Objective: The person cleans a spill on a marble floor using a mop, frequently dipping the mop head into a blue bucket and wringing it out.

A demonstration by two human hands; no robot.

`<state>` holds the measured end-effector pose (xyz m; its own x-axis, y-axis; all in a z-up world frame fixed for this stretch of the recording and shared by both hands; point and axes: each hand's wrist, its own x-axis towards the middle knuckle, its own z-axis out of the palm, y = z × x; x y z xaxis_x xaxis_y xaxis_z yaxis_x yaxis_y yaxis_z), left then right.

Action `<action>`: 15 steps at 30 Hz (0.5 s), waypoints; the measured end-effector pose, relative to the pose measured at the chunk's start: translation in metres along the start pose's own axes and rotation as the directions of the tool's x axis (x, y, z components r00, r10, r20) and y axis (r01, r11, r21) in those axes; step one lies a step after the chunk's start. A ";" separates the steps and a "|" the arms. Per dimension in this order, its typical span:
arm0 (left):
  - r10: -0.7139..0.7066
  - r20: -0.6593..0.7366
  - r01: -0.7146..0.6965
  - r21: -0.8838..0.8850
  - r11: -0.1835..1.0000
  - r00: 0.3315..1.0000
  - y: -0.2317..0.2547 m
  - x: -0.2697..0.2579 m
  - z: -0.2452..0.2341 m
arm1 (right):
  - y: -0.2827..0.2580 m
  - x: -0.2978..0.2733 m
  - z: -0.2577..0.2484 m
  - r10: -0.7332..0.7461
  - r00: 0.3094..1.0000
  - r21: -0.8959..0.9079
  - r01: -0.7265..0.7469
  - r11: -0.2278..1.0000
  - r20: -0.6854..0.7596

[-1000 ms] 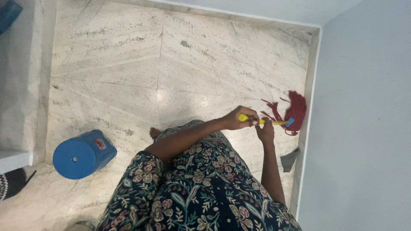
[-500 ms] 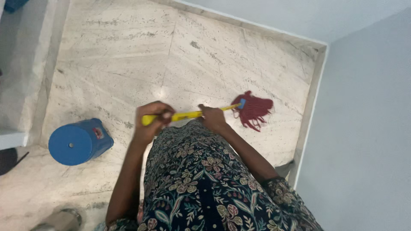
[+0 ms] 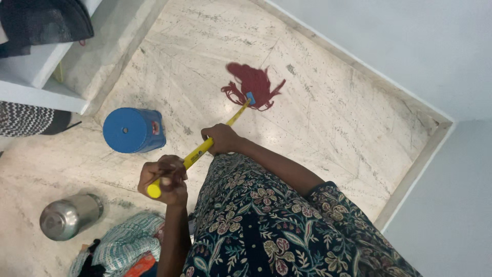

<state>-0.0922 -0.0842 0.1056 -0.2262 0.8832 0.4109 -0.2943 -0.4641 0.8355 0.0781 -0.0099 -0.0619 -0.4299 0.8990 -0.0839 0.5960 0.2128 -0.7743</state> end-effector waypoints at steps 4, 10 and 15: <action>0.076 0.138 -0.069 -0.051 0.996 0.987 -0.013 0.024 0.029 | 0.001 -0.007 -0.025 0.003 0.986 0.084 0.011 0.996 -0.168; 0.180 0.356 -0.096 -0.242 0.966 0.917 -0.033 0.043 0.107 | 0.022 -0.045 -0.067 0.165 0.909 0.146 -0.117 0.982 -0.384; -0.007 0.565 0.241 -0.341 0.909 0.825 -0.061 0.030 0.142 | 0.058 -0.106 -0.084 0.323 0.788 0.118 -0.309 0.944 -0.525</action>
<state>0.0506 -0.0193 0.1187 0.3404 0.7700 0.5397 -0.6383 -0.2323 0.7339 0.2150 -0.0604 -0.0458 0.2100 0.9776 0.0127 0.6154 -0.1221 -0.7787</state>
